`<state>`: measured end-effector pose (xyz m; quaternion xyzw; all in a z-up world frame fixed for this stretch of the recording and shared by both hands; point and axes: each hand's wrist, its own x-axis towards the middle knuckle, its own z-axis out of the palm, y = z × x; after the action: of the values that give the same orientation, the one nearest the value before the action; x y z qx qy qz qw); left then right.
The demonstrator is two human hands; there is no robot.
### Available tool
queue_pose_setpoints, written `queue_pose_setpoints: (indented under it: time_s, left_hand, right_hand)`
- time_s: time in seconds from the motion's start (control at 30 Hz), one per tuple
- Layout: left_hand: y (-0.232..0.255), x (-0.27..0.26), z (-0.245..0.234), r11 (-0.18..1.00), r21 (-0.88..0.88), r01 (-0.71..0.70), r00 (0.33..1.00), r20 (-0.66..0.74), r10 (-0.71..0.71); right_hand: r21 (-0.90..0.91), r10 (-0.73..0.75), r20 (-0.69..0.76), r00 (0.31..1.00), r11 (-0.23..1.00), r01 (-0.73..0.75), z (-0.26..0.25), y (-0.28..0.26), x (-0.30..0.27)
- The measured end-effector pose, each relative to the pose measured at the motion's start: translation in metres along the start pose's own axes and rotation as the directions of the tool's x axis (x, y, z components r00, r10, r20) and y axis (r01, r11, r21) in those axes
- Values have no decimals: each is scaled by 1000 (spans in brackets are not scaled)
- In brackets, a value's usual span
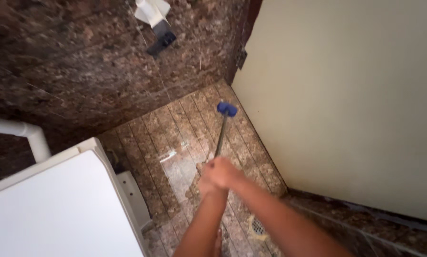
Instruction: The person pours liquid from a mug onto the floor and scrubs the surface with a small handheld brush.
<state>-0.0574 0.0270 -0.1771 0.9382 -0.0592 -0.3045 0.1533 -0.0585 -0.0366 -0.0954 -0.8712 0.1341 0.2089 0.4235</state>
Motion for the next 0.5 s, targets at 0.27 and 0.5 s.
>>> queue_pose_setpoints:
  time_s: [0.27,0.5]
  left_hand:
    - [-41,9,-136,995,-67,-77,993,-91,70]
    - [-39,26,-208,849,498,-179,982,34,187]
  right_hand:
    - [47,25,-22,999,999,-24,-9,-92,62]
    - [187,-6,-43,999,982,14,-44,-135,57]
